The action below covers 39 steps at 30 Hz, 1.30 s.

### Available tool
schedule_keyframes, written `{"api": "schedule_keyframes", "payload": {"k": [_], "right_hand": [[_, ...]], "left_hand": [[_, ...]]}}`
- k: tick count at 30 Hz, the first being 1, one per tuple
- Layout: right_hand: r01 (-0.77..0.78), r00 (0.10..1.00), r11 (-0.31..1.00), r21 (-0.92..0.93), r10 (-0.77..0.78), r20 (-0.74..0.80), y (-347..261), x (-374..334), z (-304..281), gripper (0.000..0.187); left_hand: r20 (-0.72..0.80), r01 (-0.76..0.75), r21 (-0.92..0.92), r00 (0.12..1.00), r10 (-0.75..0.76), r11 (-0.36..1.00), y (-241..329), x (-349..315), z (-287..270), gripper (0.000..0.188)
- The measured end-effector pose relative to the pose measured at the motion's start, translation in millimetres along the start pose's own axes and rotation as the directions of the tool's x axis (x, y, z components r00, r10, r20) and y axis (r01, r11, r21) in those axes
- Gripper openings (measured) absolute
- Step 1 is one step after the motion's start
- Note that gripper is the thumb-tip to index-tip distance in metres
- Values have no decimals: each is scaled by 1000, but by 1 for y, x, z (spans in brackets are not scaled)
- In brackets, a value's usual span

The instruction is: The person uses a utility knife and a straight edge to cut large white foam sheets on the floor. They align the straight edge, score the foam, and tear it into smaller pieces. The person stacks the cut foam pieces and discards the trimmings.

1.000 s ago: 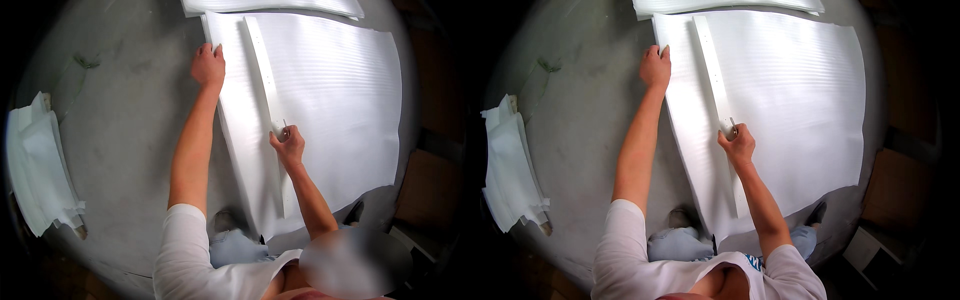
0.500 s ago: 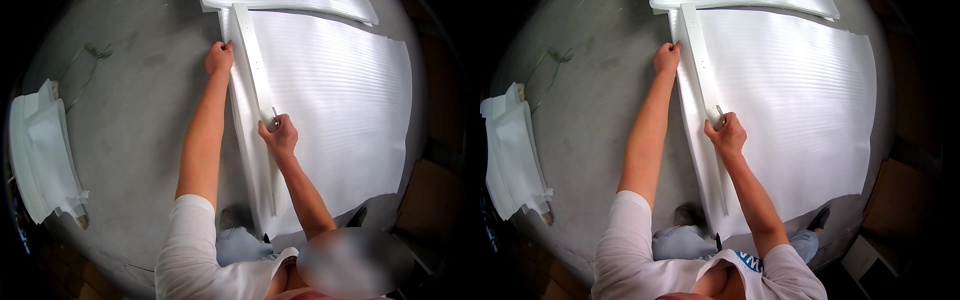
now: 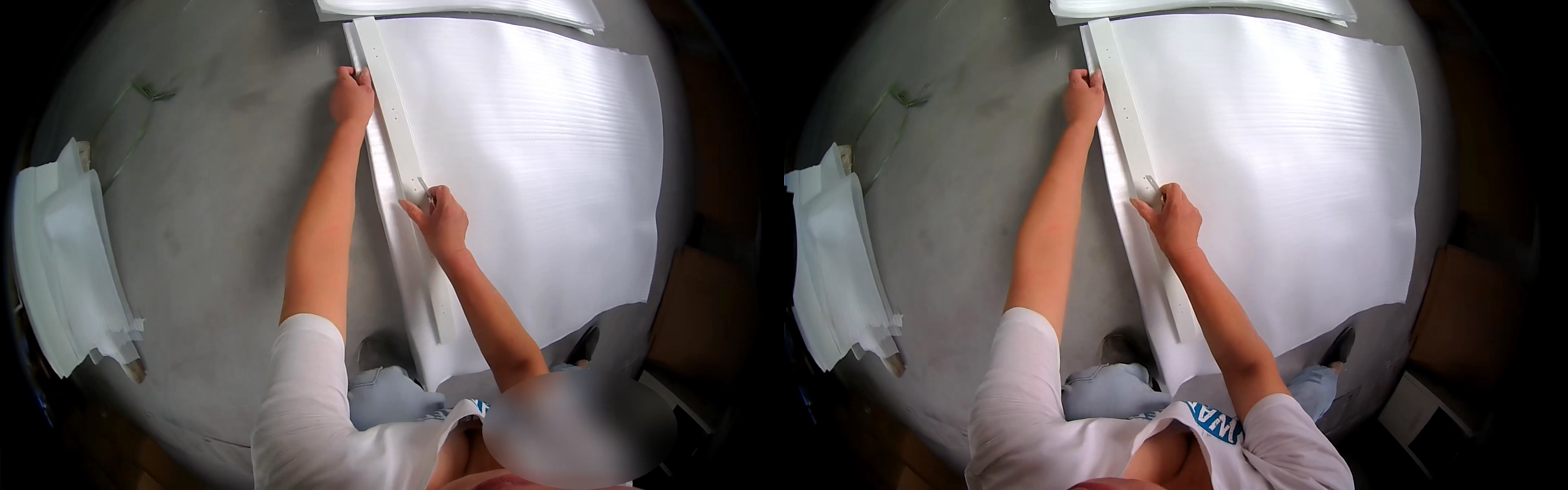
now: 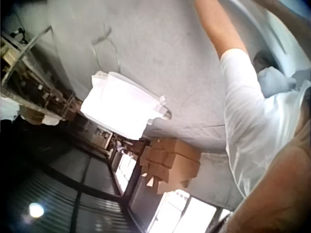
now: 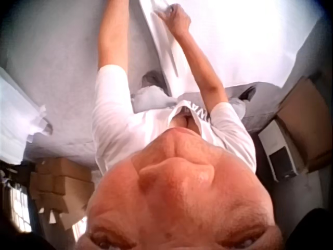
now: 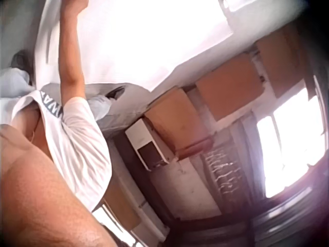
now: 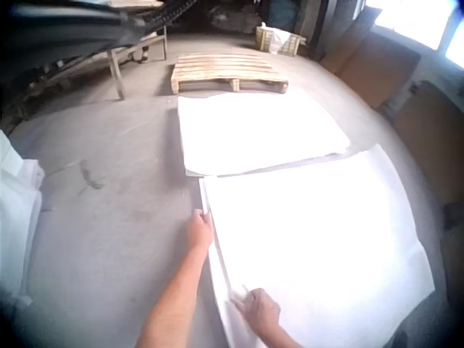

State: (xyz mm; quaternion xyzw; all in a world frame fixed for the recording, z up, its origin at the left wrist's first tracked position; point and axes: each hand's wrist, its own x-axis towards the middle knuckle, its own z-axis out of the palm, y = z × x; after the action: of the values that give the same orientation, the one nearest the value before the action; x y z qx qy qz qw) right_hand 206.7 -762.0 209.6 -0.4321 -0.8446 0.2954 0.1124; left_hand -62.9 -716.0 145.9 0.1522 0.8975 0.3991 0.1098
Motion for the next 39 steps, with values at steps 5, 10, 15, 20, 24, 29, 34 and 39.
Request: {"api": "schedule_keyframes", "payload": {"k": [5,10,15,20,24,29,34,39], "right_hand": [[-305,952,925,226,294,85,36,-30,-52,26],[-670,742,621,406,564,362,94,-116,-100,21],[-762,640,525,378,523,564,103,-191,-105,27],[-721,687,523,455,454,567,124,-221,-87,33],[-734,677,476,484,453,580,129,-222,-86,29],[-738,670,459,495,411,618,140,-224,-88,32],[-766,631,438,470,370,682,154,-216,-95,35],[-734,660,490,471,350,664,155,-213,-101,36]], "left_hand": [[-158,-415,-6,899,409,910,-5,-75,-36,62],[229,-671,104,735,639,734,-14,-203,-65,45],[468,-840,12,484,739,542,-12,-271,-62,26],[422,-877,74,459,781,475,-19,-284,-55,23],[433,-888,26,424,795,460,-19,-281,-52,19],[433,-902,-7,386,815,431,-19,-281,-47,12],[458,-930,51,345,819,364,-18,-284,-42,9],[469,-932,44,336,817,359,-23,-285,-40,13]]}}
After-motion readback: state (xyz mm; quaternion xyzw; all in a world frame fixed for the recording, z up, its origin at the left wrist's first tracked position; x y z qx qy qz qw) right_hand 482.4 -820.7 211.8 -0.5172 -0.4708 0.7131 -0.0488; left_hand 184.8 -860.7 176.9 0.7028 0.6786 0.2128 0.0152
